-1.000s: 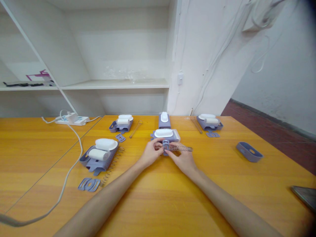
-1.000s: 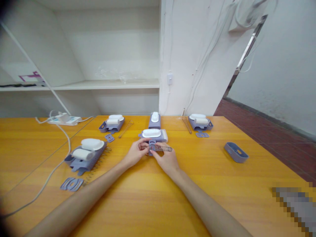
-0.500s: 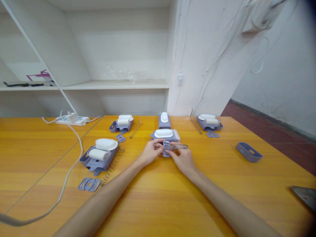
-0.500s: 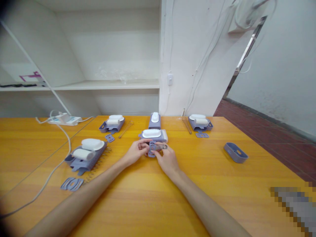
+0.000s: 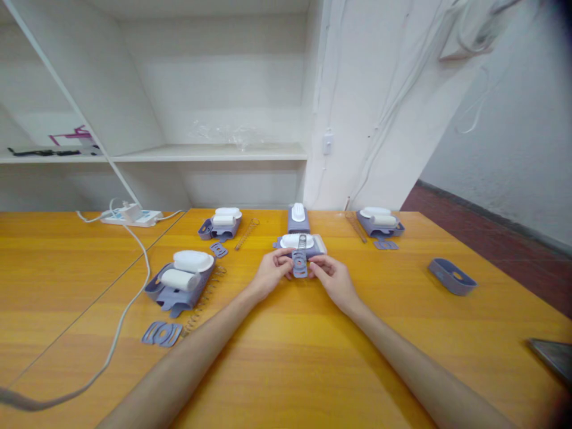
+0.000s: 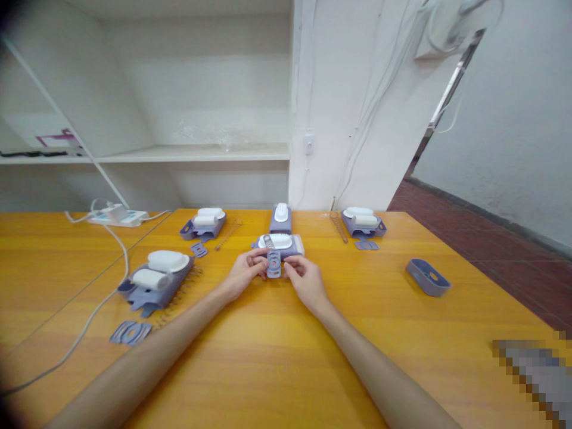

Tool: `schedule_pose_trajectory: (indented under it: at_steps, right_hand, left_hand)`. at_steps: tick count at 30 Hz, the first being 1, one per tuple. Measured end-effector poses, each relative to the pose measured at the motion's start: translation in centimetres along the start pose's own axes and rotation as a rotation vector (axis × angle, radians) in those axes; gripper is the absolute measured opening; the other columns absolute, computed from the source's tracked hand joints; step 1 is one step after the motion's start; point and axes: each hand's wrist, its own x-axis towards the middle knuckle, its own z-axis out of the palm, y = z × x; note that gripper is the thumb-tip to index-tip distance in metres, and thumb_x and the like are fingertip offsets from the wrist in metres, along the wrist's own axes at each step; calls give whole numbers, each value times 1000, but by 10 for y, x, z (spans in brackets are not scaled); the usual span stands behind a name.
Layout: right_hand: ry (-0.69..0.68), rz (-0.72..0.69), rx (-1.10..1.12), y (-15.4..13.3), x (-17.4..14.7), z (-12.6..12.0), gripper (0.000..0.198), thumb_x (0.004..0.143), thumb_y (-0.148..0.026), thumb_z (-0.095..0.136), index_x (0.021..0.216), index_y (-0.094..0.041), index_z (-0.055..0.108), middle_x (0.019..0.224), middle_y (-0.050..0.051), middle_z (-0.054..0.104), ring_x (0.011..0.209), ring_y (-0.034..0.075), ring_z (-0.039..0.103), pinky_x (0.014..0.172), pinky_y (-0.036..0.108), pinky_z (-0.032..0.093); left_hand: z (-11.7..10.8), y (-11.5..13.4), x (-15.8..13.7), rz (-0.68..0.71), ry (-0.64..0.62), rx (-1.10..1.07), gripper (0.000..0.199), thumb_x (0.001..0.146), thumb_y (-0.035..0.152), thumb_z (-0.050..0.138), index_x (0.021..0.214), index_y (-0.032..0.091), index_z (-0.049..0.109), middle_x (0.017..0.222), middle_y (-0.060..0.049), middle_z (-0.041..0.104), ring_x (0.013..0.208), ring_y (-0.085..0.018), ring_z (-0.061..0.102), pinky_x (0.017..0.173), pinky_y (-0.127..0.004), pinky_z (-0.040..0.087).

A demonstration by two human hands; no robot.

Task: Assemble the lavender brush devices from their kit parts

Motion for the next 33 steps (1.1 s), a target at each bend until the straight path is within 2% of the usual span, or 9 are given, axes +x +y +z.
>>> schedule_pose_trajectory:
  at_steps: [4, 17, 23, 33]
  right_hand:
    - [-57, 46, -3, 0, 2, -2, 21, 75, -36, 62, 75, -15, 64, 64, 4, 66, 60, 16, 61, 61, 28, 48]
    - [-81, 102, 52, 3, 4, -3, 23, 71, -38, 65, 71, -16, 63, 64, 2, 65, 61, 16, 60, 62, 28, 47]
    - [6, 91, 151, 6, 1, 1, 29, 69, -35, 67, 88, -20, 51, 64, -3, 60, 57, 13, 60, 56, 25, 46]
    - [-76, 105, 197, 2, 3, -2, 30, 67, -28, 68, 90, -19, 50, 65, -2, 62, 58, 13, 60, 59, 27, 47]
  left_hand:
    - [0, 1, 0, 0, -14, 18, 55, 67, 34, 71, 112, 7, 52, 67, -2, 62, 53, -10, 54, 51, -21, 44]
    - [-1, -2, -2, 58, -113, 82, 49, 73, 34, 66, 114, 10, 53, 70, -3, 62, 56, -10, 54, 55, -20, 42]
    - [-1, 0, -3, 49, -139, 127, 46, 74, 33, 65, 112, 10, 53, 71, -3, 63, 56, -10, 55, 54, -21, 42]
    - [2, 4, -4, 9, -109, 86, 52, 70, 36, 69, 110, 9, 53, 68, -3, 62, 52, -9, 53, 52, -20, 42]
